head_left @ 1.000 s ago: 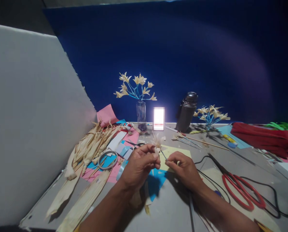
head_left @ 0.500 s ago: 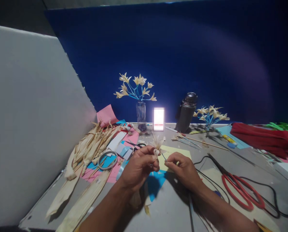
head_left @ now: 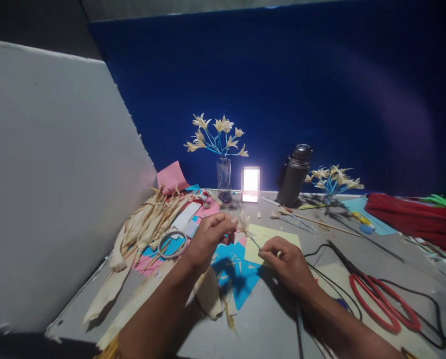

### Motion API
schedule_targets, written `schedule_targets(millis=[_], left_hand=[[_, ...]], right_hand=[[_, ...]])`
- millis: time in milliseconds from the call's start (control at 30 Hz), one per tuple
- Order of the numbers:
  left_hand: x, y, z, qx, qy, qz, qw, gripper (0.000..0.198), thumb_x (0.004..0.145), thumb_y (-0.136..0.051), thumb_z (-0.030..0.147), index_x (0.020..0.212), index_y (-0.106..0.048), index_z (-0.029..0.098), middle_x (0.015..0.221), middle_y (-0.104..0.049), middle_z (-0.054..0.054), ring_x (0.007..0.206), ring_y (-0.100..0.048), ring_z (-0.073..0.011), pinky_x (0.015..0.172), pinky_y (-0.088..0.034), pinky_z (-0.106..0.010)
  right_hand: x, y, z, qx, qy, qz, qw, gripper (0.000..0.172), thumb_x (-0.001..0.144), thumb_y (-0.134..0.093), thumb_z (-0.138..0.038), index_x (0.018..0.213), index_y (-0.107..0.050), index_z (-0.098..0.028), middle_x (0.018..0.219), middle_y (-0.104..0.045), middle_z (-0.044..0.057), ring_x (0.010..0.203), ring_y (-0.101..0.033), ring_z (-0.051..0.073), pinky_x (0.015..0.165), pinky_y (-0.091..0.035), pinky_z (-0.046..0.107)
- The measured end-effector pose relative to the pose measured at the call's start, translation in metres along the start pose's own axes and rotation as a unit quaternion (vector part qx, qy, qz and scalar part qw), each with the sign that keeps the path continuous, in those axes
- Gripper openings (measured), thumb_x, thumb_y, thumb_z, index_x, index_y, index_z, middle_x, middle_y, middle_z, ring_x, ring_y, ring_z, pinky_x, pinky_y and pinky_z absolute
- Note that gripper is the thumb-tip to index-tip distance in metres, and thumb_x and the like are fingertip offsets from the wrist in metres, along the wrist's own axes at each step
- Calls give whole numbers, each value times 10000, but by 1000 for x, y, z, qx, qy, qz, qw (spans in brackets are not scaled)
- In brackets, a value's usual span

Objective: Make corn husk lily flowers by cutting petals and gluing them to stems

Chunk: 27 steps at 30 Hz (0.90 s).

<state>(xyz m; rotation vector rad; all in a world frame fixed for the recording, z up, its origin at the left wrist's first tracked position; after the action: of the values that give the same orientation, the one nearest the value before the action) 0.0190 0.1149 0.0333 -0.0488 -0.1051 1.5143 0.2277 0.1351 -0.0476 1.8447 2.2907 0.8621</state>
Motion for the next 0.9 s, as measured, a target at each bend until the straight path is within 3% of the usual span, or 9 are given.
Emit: schedule_targets(millis=[333, 500, 600, 733, 900], left_hand=[[-4, -2, 1, 14, -20, 15, 1000, 198, 760, -718, 294, 682, -654, 124, 602, -565, 2, 588, -472, -96, 600, -365, -230], [-4, -5, -6, -165, 128, -51, 977, 250, 715, -795, 309, 693, -630, 122, 617, -548, 10, 568, -491, -87, 566, -401, -221], [-5, -8, -11, -244, 166, -55, 954, 260, 655, -845, 244, 687, -616, 123, 635, -550, 10, 593, -518, -90, 590, -441, -226], [-8, -14, -16, -260, 151, -57, 952, 245, 676, -836, 235, 687, -624, 112, 630, -561, 0, 585, -529, -88, 583, -449, -220], [-10, -16, -15, -251, 120, -28, 960, 290, 692, -821, 343, 766, -663, 112, 658, -593, -14, 573, -545, -96, 564, -441, -225]], right_hand=[[0, 0, -2, -5, 1, -13, 1000, 120, 796, -636, -245, 684, -637, -203, 750, -656, 16, 725, -594, 179, 683, -411, 291], [0, 0, -5, 3, -7, -23, 1000, 124, 792, -626, -255, 679, -635, -204, 750, -658, 15, 728, -598, 181, 685, -415, 291], [-1, -1, -4, 6, -9, -25, 1000, 118, 792, -622, -256, 685, -637, -208, 755, -656, 13, 726, -595, 180, 689, -418, 289], [-1, -3, -2, 3, -10, -26, 1000, 114, 787, -618, -255, 684, -635, -210, 744, -648, 10, 718, -587, 178, 688, -415, 288], [1, -2, -3, 11, -18, -40, 999, 141, 786, -605, -270, 665, -631, -202, 725, -646, 12, 699, -580, 175, 677, -409, 286]])
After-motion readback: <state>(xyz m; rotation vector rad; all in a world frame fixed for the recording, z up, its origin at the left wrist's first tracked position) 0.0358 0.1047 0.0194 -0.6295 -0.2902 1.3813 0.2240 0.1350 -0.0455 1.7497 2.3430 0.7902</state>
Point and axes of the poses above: each hand's wrist, its own x-axis towards the middle knuckle, its own y-axis out of the back of the hand, z = x × y, the point moved 1 cm from there along x, towards the middle knuckle
